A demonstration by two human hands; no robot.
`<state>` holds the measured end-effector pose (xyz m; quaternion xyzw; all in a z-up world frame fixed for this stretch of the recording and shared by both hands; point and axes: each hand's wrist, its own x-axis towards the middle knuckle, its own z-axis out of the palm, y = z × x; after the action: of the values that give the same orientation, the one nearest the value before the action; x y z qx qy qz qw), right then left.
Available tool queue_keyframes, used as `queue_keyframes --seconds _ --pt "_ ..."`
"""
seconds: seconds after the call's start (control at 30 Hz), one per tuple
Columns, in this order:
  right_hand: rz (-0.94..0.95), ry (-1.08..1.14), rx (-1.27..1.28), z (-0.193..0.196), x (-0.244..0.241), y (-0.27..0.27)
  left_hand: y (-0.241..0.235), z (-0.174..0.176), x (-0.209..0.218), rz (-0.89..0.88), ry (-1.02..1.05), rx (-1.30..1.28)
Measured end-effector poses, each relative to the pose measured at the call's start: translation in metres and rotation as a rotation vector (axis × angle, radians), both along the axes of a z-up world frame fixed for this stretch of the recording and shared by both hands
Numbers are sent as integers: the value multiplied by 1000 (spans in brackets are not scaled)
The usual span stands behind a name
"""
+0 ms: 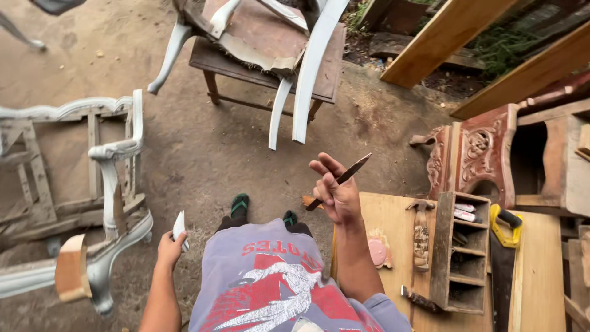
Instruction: The person applies pink filler to a decorative wooden piece and a white chair frame using a putty knife. They then use a hammer to tap a wooden insert into the chair frame.
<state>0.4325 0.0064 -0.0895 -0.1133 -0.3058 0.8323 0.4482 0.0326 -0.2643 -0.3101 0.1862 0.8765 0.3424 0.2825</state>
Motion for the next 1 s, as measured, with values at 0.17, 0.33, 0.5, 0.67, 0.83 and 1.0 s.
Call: queue_keyframes --seconds 0.17,0.33,0.5,0.67,0.83,1.0 --pt "-216 -166 -18 -11 -29 -6 40 -2 -49 -6 -156 130" --pt "-393 -512 79 -3 -51 -18 117 16 -71 -108 -568 323" --pt "-446 -1018 119 9 -74 -40 181 68 -41 -300 -1122 632" --pt "-458 -1270 -29 -2 -67 -68 225 131 9 -512 -1409 518" --pt "-623 -1022 -129 -8 -48 -91 239 165 74 -713 -1537 262" --pt "-800 -925 159 -6 -47 -78 220 185 143 -1033 -1495 10"
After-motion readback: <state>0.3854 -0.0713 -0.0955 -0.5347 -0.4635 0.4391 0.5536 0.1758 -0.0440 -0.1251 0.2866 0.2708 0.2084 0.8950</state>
